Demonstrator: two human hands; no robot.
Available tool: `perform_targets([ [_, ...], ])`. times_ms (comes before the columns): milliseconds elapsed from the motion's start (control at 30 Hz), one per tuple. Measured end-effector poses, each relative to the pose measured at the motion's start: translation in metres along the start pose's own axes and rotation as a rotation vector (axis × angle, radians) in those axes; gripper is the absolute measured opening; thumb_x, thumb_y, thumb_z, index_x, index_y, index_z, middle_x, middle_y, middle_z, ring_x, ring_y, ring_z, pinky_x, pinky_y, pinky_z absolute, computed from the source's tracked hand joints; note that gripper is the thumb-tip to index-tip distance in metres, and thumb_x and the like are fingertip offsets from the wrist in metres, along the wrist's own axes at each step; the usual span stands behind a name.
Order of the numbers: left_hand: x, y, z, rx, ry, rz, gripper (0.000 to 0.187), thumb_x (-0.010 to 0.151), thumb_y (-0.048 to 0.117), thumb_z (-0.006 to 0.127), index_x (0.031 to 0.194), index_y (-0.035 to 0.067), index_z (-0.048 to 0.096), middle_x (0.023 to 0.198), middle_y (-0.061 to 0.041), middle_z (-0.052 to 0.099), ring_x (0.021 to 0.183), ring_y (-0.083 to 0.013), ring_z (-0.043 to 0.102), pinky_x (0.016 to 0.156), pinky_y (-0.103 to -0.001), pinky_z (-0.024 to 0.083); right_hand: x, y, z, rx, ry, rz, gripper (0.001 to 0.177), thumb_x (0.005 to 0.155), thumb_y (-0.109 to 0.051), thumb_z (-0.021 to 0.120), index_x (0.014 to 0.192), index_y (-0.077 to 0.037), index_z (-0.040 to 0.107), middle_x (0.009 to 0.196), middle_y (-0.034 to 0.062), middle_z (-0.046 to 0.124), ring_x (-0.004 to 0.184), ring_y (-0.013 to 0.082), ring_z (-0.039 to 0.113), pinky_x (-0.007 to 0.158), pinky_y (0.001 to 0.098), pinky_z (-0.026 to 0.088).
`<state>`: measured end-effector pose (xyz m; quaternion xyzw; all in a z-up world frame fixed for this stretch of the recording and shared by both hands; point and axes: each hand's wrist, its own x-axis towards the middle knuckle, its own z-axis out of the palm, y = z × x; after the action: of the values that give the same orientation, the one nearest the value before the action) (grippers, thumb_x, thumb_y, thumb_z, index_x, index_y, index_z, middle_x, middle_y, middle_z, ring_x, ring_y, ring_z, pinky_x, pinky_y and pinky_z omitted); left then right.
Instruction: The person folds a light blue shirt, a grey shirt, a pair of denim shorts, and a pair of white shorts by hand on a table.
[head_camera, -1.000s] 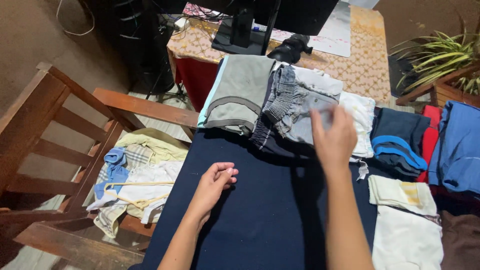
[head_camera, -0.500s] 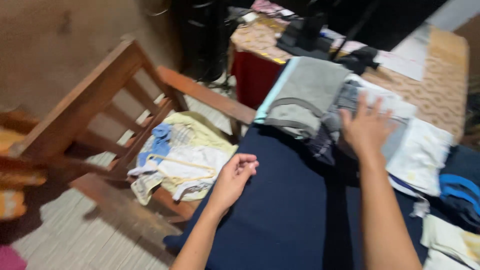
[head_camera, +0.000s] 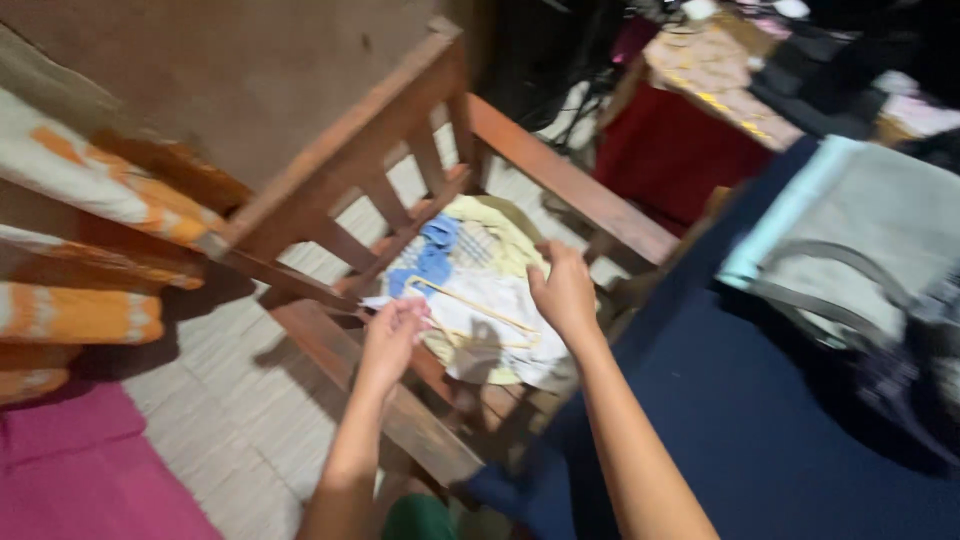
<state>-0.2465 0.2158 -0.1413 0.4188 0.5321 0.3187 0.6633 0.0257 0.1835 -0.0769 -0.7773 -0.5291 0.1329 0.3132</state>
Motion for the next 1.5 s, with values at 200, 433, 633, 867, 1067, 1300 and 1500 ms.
perform_targets([
  [200,0.043,-0.038,-0.075,0.045,-0.034,-0.071,0.024,0.098,0.012,0.059,0.118,0.001,0.066,0.105,-0.008,0.073,0.085,-0.011,0.062,0.075,-0.027,0.051,-0.011,0.13,0.175,-0.009,-0.236,0.369,0.061,0.08,-0.026,0.073,0.133,0.002,0.06,0.125,0.0266,0.066,0.119,0.0406,0.062,0.102,0.0455,0.048],
  [433,0.083,-0.061,-0.091,0.266,-0.125,-0.052,0.025,0.097,0.016,0.061,0.115,0.001,0.068,0.099,-0.01,0.077,0.083,-0.0133,0.066,0.075,-0.03,0.054,-0.072,0.225,0.274,-0.229,-0.321,0.448,0.051,0.086,-0.019,0.064,0.137,-0.011,0.065,0.141,0.0259,0.056,0.136,0.0417,0.054,0.111,0.0467,0.044],
  [633,0.099,-0.068,-0.098,0.308,-0.189,-0.02,0.026,0.095,0.021,0.065,0.114,0.003,0.068,0.105,-0.009,0.076,0.095,-0.0176,0.071,0.084,-0.032,0.055,-0.081,0.236,0.291,-0.13,-0.131,0.221,0.087,0.079,-0.013,0.052,0.162,-0.01,0.028,0.153,0.0263,0.045,0.13,0.0506,0.055,0.104,0.0526,0.046],
  [867,0.102,-0.088,-0.111,0.387,-0.236,-0.095,0.028,0.094,0.024,0.065,0.113,0.004,0.068,0.106,-0.009,0.077,0.097,-0.0189,0.072,0.085,-0.033,0.055,-0.055,0.147,0.256,-0.525,-0.461,0.732,0.043,0.092,-0.04,0.063,0.131,-0.024,0.066,0.135,0.0155,0.066,0.116,0.0437,0.063,0.099,0.0495,0.052],
  [1067,0.104,-0.105,-0.109,0.343,-0.311,-0.084,0.026,0.096,0.022,0.064,0.115,0.004,0.068,0.106,-0.01,0.076,0.099,-0.0179,0.071,0.088,-0.032,0.054,-0.05,0.174,0.213,0.078,0.32,0.759,0.027,0.101,-0.02,0.055,0.118,0.001,0.057,0.102,0.0205,0.063,0.092,0.0331,0.06,0.08,0.0467,0.049],
  [1300,0.091,-0.076,-0.074,0.241,-0.337,-0.216,0.028,0.095,0.021,0.065,0.117,0.004,0.067,0.101,-0.006,0.072,0.084,-0.0153,0.068,0.08,-0.03,0.054,-0.006,0.118,0.095,0.34,0.772,0.709,0.01,0.105,-0.011,0.05,0.106,-0.001,0.051,0.1,0.0085,0.062,0.089,0.0174,0.06,0.079,0.0366,0.053],
  [1500,0.083,-0.065,-0.046,0.292,-0.403,0.007,0.027,0.094,0.02,0.067,0.114,0.001,0.068,0.104,-0.007,0.075,0.095,-0.0124,0.069,0.085,-0.029,0.054,0.027,-0.059,-0.016,1.052,0.774,0.279,0.014,0.113,-0.01,0.044,0.118,-0.002,0.055,0.124,0.014,0.065,0.113,0.0231,0.066,0.104,0.0412,0.054],
])
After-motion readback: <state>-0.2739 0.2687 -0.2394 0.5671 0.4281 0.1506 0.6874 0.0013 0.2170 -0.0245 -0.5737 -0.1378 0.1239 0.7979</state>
